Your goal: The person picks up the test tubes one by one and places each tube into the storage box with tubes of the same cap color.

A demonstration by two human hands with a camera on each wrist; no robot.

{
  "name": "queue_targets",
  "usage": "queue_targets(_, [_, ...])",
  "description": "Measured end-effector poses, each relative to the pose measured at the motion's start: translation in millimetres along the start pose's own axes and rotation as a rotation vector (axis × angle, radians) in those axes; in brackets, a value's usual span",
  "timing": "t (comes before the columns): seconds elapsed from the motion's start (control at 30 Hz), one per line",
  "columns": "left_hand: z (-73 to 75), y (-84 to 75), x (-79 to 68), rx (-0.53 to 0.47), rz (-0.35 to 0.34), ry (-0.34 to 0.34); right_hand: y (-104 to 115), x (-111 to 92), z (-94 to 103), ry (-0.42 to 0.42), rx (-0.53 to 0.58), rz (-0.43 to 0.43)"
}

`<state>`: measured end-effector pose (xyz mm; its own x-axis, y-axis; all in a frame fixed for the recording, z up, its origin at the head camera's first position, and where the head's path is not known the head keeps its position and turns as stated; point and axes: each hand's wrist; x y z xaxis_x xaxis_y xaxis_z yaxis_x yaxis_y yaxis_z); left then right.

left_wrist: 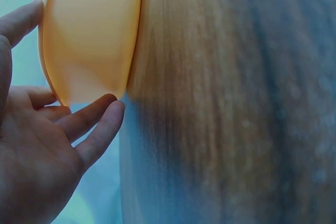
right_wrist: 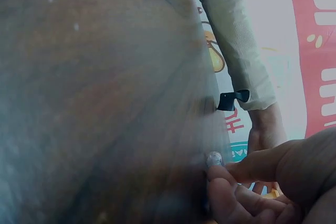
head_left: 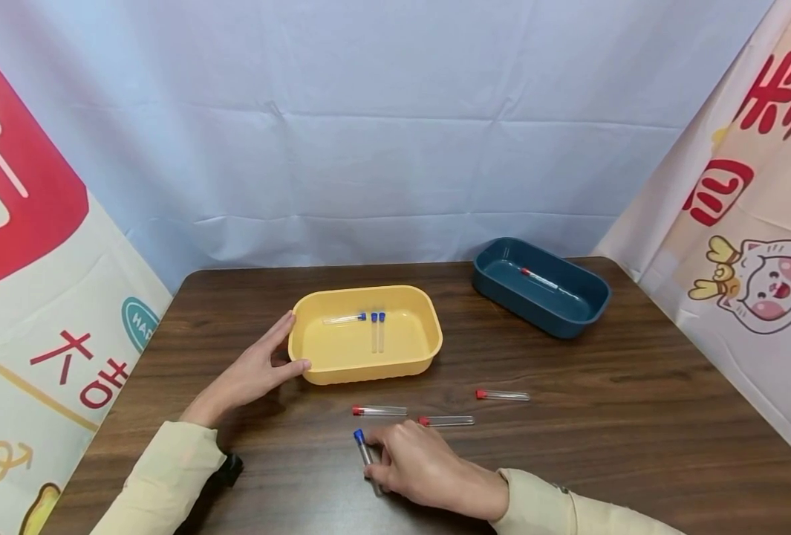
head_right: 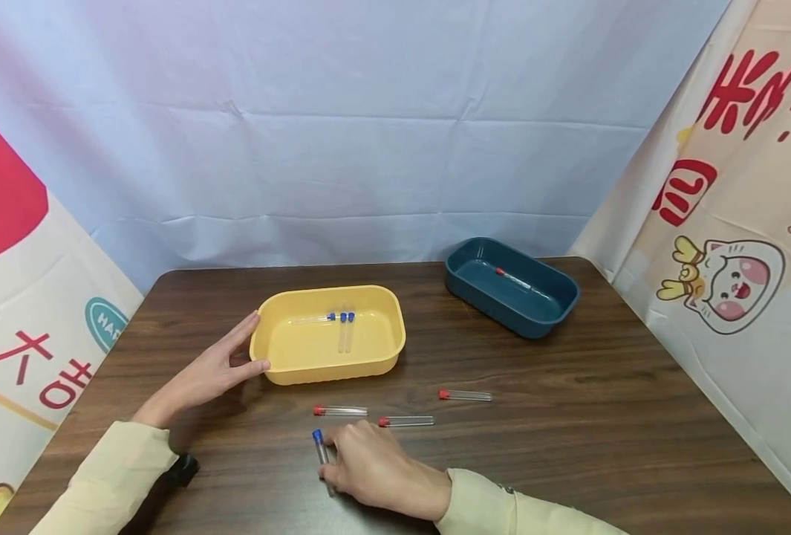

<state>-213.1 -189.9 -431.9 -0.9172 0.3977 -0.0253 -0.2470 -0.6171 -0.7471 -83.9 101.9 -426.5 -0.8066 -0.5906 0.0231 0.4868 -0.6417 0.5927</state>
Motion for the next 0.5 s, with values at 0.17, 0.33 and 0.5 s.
queue_targets(0.17, [0.2, 0.4, -0.2, -0.008, -0.008, 0.003, 0.3, -3.4, -2.7, 0.015, 0.138, -0.032])
queue_targets(0.33, [0.5, 0.4, -0.9, -0.012, -0.008, 0.006, -0.5, -4.7, -3.6, 0.021, 0.212, -0.036])
queue_targets(0.5, [0.5, 0.7, -0.5, -0.014, -0.013, 0.006, -4.2, -2.9, 2.0, 0.009, 0.243, -0.006])
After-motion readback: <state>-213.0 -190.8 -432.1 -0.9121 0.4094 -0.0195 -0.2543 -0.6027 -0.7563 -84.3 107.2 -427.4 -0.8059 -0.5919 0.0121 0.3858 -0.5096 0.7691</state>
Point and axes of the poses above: each hand's wrist, its own x-axis towards the middle knuckle, its own z-axis out of the back of the hand, y = z × x, and after that the axes turned 6 degrees about z, right-handed
